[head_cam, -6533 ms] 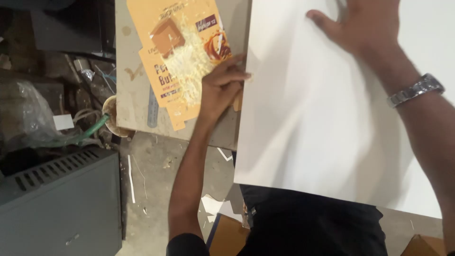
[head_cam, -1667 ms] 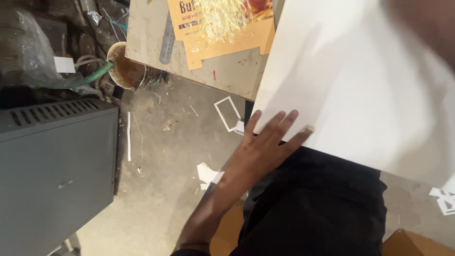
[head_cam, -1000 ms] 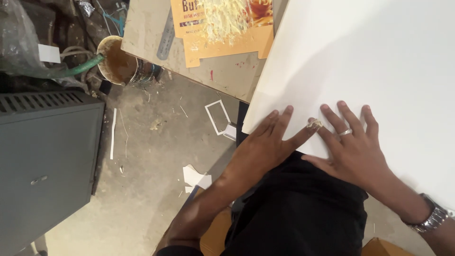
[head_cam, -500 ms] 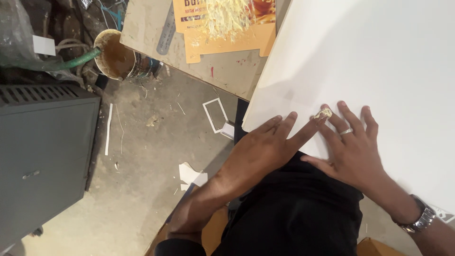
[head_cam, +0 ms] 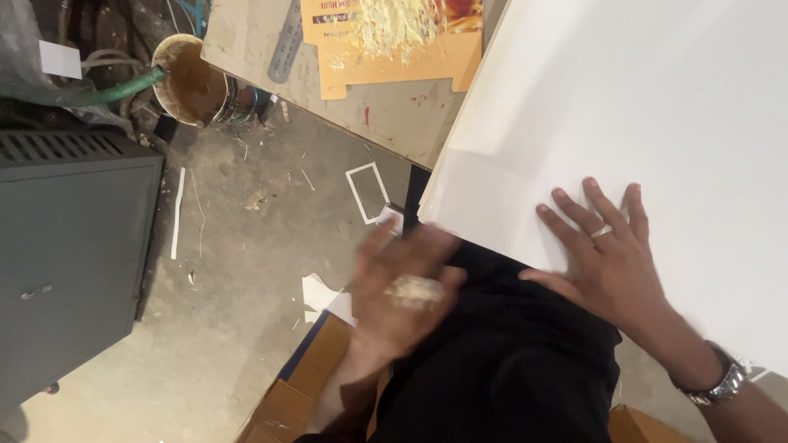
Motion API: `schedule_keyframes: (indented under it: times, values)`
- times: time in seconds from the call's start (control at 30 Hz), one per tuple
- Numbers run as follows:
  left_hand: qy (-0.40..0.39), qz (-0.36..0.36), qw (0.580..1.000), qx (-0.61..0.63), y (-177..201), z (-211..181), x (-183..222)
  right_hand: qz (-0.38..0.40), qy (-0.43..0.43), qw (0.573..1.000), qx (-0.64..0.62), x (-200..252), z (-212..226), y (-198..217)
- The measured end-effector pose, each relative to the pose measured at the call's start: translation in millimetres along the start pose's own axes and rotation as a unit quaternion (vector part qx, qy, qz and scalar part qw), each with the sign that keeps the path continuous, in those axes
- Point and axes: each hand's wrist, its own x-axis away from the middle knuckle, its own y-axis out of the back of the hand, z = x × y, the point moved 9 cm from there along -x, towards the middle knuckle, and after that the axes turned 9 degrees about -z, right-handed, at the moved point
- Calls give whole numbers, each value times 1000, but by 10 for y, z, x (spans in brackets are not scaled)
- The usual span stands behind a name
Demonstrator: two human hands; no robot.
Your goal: The recorder is seen applying adhesive or a similar substance to large sheets of white paper, potentially as part of a printing or packaging process.
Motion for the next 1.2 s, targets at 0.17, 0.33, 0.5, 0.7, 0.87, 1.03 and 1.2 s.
schedule_keyframes:
  times: [0.17, 0.33, 0.5, 0.7, 0.87, 1.03, 1.2]
  values:
    - [257, -169, 931, 198, 369, 693, 163, -29, -1, 999, -28, 5, 13, 36]
    - [134, 111, 983, 59, -82, 457, 29, -19, -22, 999, -27, -28, 14, 56]
    - [-57, 217, 974, -42, -395, 172, -288, -21, -10, 1000, -12, -20, 47, 51]
    - [-82, 277, 953, -95, -554, 234, -437, -23, -24, 999, -18, 5, -29, 10]
    - [-80, 282, 950, -107, -588, 319, -526, -30, -9, 999, -28, -76, 73, 110]
    - [-35, 215, 976, 26, -461, 249, -658, -53, -49, 997, 29, -236, 186, 391]
    - [-29, 73, 996, -39, -354, 138, -682, -15, -240, 970, -31, -191, 25, 557]
